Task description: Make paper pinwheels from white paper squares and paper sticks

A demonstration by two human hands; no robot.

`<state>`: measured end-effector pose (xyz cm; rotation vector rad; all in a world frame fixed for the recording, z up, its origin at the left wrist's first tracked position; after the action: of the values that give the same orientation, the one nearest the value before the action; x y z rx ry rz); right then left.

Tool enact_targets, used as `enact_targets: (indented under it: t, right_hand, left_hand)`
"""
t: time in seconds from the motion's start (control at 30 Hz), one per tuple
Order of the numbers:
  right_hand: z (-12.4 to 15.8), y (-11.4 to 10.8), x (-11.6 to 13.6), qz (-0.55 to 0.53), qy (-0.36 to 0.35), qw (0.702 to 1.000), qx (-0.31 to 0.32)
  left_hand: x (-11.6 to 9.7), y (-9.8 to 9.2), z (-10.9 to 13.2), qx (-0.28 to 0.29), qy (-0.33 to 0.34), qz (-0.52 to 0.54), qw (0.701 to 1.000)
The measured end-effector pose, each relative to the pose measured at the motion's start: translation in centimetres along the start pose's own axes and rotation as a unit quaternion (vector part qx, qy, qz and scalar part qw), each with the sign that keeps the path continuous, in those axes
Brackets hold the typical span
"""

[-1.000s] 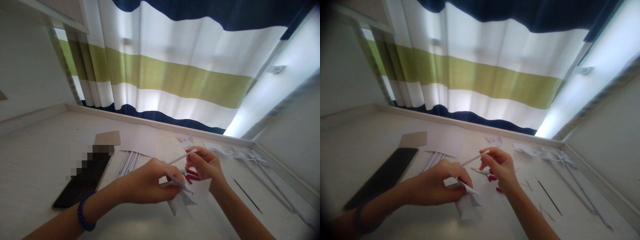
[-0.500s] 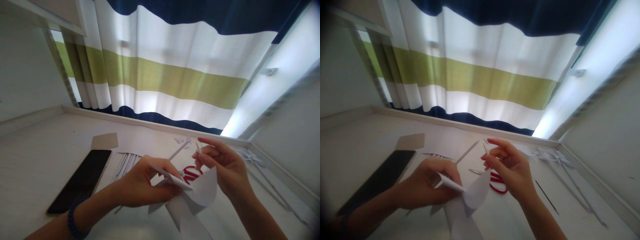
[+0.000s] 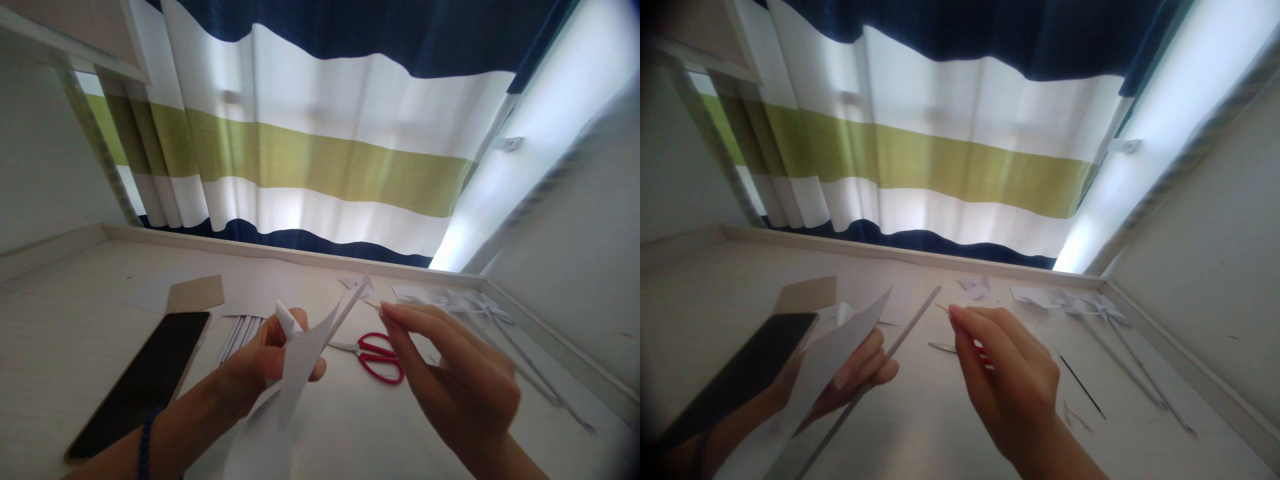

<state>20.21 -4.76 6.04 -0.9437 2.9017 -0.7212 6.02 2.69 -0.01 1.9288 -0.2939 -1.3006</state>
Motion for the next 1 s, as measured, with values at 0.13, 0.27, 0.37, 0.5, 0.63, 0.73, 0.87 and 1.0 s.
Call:
enact_targets:
  t: [0.13, 0.27, 0.37, 0.5, 0.63, 0.73, 0.87, 1.0]
  right_hand:
    - [0.1, -0.4, 0.7, 0.031, -0.041, 0.999, -0.013]
    - [0.1, -0.2, 0.7, 0.034, -0.049, 0.998, 0.000]
    - [0.0, -0.2, 0.8, 0.041, -0.055, 0.998, -0.006]
    - [0.0, -0.2, 1.0, 0.050, -0.053, 0.997, -0.009]
    - [0.0, -0.2, 1.1, 0.056, -0.061, 0.997, 0.000]
    - [0.1, -0.1, 1.3, 0.067, -0.072, 0.995, 0.016]
    - [0.2, 0.1, 1.3, 0.067, -0.066, 0.995, 0.034]
    - [0.4, 0.1, 1.2, 0.033, -0.059, 0.997, 0.037]
  left_hand:
    - [0.4, -0.5, 0.1, -0.014, -0.005, -0.023, 1.000]
    - [0.4, -0.3, 0.1, 0.000, 0.006, -0.032, 0.999]
    - [0.5, -0.1, 0.1, 0.014, 0.005, -0.033, 0.999]
    - [0.5, -0.3, 0.2, 0.018, 0.009, -0.030, 0.999]
    - [0.9, -0.9, 0.2, 0.029, 0.007, -0.044, 0.999]
    - [1.4, -1.6, 0.2, 0.020, -0.006, -0.060, 0.998]
    - [1.7, -1.7, 0.2, -0.008, -0.025, -0.074, 0.997]
    - [1.6, -0.6, 0.3, -0.008, -0.052, -0.083, 0.995]
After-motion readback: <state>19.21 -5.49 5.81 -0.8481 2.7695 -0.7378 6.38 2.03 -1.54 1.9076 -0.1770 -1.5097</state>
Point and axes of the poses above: each hand's wrist, its own z-axis away from the middle knuckle, its own y-axis out of the palm, x = y × z, the point moved 5 cm from there along -z, towards the middle knuckle, and after that the axes turned 6 degrees about -y, right-handed, at the moved point
